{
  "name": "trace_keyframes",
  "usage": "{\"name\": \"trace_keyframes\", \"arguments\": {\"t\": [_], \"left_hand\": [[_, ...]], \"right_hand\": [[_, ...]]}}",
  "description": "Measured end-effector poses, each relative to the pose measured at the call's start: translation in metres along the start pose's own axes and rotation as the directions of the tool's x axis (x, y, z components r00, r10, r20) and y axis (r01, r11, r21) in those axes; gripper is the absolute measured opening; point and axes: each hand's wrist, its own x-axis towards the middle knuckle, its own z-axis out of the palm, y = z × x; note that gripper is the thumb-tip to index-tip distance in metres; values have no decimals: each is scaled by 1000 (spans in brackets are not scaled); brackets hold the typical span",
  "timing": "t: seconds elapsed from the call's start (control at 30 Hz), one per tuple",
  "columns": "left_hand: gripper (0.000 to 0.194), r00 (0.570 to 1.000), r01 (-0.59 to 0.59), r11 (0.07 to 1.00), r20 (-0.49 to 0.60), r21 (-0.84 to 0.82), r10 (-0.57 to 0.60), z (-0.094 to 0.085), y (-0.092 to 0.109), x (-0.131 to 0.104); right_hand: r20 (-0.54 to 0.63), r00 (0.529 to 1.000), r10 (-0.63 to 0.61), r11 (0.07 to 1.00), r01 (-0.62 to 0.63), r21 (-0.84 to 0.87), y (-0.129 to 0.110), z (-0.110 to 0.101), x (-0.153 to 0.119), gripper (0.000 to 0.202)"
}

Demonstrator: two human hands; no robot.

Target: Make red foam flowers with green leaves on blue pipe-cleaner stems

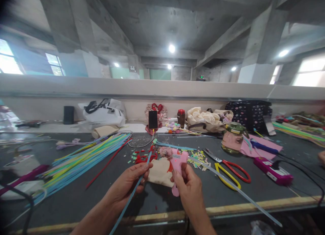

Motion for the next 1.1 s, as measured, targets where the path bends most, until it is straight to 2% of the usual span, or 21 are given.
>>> {"name": "trace_keyframes", "arguments": {"t": [0.4, 0.7, 1.1], "left_hand": [[21, 1000, -27, 999, -9, 34, 28, -3, -2, 2], [20, 1000, -22, 998, -8, 62, 22, -2, 1, 3], [20, 1000, -21, 997, 10, 78, 20, -1, 1, 5]], "right_hand": [[-42, 999, -10, 998, 7, -57, 2, -1, 4, 27], [16, 1000, -22, 997, 23, -69, 2, 0, 0, 28], [2, 999, -44, 996, 44, -81, 0, -4, 2, 29]]}}
